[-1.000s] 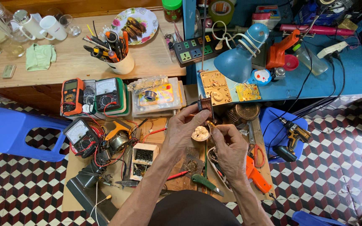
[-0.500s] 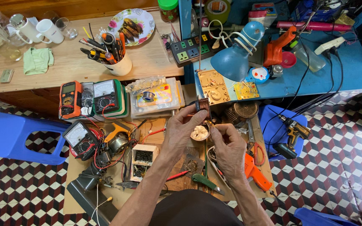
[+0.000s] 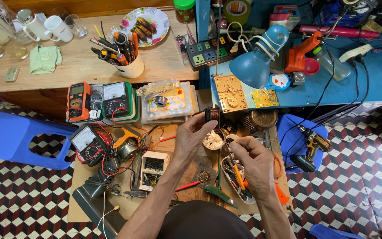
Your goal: The person winds copper wire around a small cylindrical core to form an electromagnet coil. They repeatedly wrap the wire by hand, adjust the coil, and use a small tool to press or secure the windings. The work is performed at a cluttered electronics workbench with multimeters and other tools visible.
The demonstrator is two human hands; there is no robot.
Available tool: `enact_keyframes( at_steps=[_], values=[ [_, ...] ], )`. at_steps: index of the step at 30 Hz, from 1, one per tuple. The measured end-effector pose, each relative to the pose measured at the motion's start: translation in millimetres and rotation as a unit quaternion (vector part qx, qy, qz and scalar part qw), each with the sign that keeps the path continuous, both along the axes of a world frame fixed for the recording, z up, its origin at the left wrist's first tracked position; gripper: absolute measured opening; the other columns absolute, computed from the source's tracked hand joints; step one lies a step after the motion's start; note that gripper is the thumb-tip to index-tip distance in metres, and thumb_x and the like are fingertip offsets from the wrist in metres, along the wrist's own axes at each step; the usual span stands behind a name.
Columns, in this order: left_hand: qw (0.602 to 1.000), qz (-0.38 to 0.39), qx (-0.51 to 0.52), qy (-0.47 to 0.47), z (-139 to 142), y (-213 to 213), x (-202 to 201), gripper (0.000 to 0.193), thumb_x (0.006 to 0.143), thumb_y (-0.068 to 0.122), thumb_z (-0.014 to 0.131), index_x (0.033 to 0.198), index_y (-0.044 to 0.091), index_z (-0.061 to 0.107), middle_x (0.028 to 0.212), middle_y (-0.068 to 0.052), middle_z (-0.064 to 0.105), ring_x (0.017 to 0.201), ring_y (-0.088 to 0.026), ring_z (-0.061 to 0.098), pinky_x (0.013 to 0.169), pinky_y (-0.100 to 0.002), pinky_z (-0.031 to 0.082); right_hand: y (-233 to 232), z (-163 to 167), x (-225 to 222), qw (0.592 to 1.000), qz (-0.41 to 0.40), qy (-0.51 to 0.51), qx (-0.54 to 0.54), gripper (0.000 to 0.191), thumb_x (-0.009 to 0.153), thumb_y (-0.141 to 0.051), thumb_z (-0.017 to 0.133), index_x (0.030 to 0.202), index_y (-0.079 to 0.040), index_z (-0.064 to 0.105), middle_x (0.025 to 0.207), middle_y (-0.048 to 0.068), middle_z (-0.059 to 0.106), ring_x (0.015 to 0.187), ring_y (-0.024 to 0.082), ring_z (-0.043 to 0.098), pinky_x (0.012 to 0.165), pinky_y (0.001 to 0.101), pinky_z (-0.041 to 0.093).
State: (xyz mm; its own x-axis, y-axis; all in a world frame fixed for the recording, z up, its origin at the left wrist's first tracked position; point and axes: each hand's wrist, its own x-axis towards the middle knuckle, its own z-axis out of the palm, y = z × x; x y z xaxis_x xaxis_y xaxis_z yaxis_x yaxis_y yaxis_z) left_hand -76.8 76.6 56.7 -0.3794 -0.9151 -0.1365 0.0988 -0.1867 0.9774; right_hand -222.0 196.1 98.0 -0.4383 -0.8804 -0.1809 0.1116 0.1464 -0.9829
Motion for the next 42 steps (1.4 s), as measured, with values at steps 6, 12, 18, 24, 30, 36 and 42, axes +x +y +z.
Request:
enact_keyframes(
  at_steps=[6,12,18,24,30,36,42],
  values=[
    [0.997,-0.060,0.019,-0.035,4,19,24,0.050,0.088,0.034,0.076,0.128,0.004,0.072,0.107,-0.005,0.078,0.096,-0.009,0.072,0.088,-0.028,0.058,-16,32,-19,0.978,0.059,0.195,-0.036,0.017,0.096,-0.020,0.070,0.097,-0.003,0.073,0.079,0.000,0.066,0.069,0.008,0.055,0.062,0.0246,0.047],
    [0.993,-0.071,0.050,-0.076,16,37,34,0.053,0.085,0.041,0.076,0.128,0.009,0.073,0.108,-0.006,0.078,0.096,-0.011,0.071,0.085,-0.029,0.057,-65,37,-20,0.926,0.083,0.349,-0.121,0.016,0.100,-0.017,0.067,0.101,-0.001,0.068,0.088,0.004,0.066,0.074,0.011,0.060,0.066,0.0281,0.050],
    [0.994,-0.071,0.024,-0.080,21,41,37,0.056,0.085,0.042,0.077,0.130,0.009,0.072,0.115,-0.006,0.078,0.104,-0.013,0.071,0.090,-0.029,0.058,-71,26,-15,0.920,0.089,0.362,-0.123,0.015,0.100,-0.015,0.068,0.101,0.000,0.068,0.087,0.007,0.064,0.072,0.014,0.059,0.065,0.0316,0.049],
    [0.991,-0.071,0.035,-0.105,16,40,35,0.055,0.084,0.042,0.076,0.129,0.009,0.072,0.110,-0.006,0.079,0.101,-0.013,0.073,0.089,-0.029,0.059,-76,15,-19,0.924,0.085,0.351,-0.122,0.016,0.100,-0.016,0.067,0.102,0.000,0.067,0.088,0.006,0.066,0.073,0.014,0.059,0.065,0.0314,0.050],
    [0.993,-0.065,0.040,-0.094,14,42,34,0.058,0.084,0.043,0.077,0.130,0.008,0.072,0.108,-0.007,0.079,0.099,-0.013,0.071,0.088,-0.030,0.058,-77,11,-20,0.929,0.088,0.341,-0.114,0.018,0.101,-0.018,0.066,0.103,0.000,0.067,0.089,0.006,0.066,0.073,0.014,0.059,0.065,0.0313,0.050],
    [0.989,-0.064,0.035,-0.128,15,40,36,0.060,0.083,0.047,0.076,0.130,0.009,0.072,0.106,-0.007,0.079,0.097,-0.013,0.072,0.086,-0.030,0.058,-80,8,-17,0.935,0.091,0.325,-0.104,0.017,0.101,-0.018,0.065,0.102,-0.001,0.068,0.090,0.005,0.067,0.075,0.013,0.061,0.066,0.0304,0.052],
    [0.991,-0.065,0.044,-0.112,15,40,38,0.064,0.082,0.049,0.075,0.131,0.008,0.070,0.104,-0.007,0.078,0.096,-0.013,0.073,0.083,-0.030,0.060,-82,7,-16,0.934,0.092,0.328,-0.104,0.017,0.101,-0.018,0.066,0.103,-0.001,0.067,0.090,0.006,0.067,0.075,0.014,0.062,0.067,0.0311,0.052]
  ],
)
